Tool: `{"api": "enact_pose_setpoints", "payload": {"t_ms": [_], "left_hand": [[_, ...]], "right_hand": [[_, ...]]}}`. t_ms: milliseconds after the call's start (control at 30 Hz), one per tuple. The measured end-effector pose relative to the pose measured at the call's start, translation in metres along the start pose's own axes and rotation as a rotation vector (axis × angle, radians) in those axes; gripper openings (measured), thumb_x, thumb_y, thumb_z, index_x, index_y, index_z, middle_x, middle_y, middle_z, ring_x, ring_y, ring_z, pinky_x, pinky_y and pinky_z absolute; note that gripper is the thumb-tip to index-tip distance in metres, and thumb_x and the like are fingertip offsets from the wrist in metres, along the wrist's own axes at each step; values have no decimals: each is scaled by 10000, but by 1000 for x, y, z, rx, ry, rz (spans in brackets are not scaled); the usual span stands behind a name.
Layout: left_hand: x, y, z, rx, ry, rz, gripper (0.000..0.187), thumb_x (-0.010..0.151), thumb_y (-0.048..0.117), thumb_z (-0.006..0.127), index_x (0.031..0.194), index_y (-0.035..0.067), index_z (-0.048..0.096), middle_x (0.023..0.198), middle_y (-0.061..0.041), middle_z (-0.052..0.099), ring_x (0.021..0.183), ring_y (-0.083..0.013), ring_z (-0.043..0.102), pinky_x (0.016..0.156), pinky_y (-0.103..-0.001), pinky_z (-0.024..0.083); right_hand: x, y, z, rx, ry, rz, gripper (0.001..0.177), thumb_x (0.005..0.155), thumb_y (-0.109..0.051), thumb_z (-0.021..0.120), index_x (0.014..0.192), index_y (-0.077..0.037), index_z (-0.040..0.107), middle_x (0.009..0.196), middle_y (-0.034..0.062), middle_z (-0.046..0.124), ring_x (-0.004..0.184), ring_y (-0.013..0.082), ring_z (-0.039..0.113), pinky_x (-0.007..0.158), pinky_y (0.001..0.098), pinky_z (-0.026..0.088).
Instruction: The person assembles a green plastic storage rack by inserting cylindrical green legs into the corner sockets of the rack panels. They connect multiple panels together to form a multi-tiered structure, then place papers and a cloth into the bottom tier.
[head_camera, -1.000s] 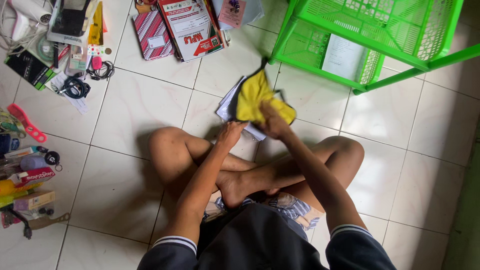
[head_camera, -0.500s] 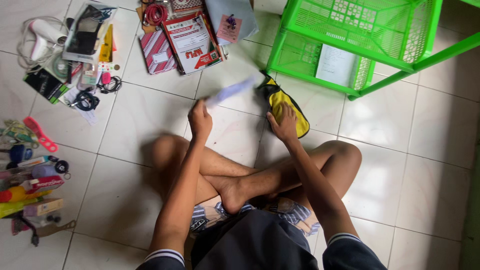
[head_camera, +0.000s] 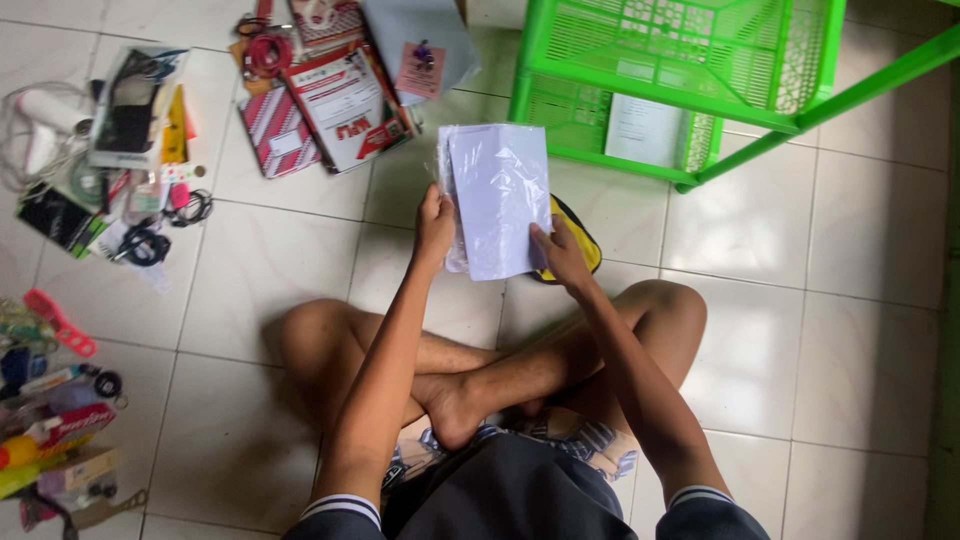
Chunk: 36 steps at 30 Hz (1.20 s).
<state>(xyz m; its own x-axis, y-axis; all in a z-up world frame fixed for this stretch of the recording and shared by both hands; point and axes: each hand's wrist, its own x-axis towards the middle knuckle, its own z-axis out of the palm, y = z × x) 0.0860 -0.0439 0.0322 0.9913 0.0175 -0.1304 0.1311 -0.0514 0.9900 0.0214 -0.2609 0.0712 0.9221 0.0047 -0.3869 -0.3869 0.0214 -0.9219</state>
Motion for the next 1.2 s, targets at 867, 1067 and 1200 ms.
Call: {"api": "enact_pose_setpoints", "payload": {"t_ms": [867, 1067, 1200], "left_hand": [[70, -1, 107, 0, -259, -338, 274, 910, 242, 504, 1126, 73, 510, 984, -68, 669, 738, -129, 664, 599, -252, 522], [72, -5, 74, 27, -153, -319, 241, 899, 220, 495, 1080, 68, 542, 935, -64, 673, 716, -133, 660, 585, -262, 523], [63, -11, 59, 57, -109, -290, 225, 903, 255, 542, 932, 40, 600, 869, -49, 691, 716, -124, 661, 596, -261, 522]], "right_hand": [[249, 46, -132, -750, 386, -418, 516, 806, -216, 690, 1200, 48, 487, 1043, 279, 553, 868, 361, 540, 706, 445, 474], [211, 9, -83, -1260, 604, -519, 761, 700, -330, 753, 1242, 82, 414, 1183, 303, 458, 1034, 409, 402, 786, 541, 372], [169, -32, -30, -968, 492, -579, 318, 867, -206, 657, 1101, -28, 535, 1103, 140, 578, 1032, 292, 501, 872, 474, 389]]}}
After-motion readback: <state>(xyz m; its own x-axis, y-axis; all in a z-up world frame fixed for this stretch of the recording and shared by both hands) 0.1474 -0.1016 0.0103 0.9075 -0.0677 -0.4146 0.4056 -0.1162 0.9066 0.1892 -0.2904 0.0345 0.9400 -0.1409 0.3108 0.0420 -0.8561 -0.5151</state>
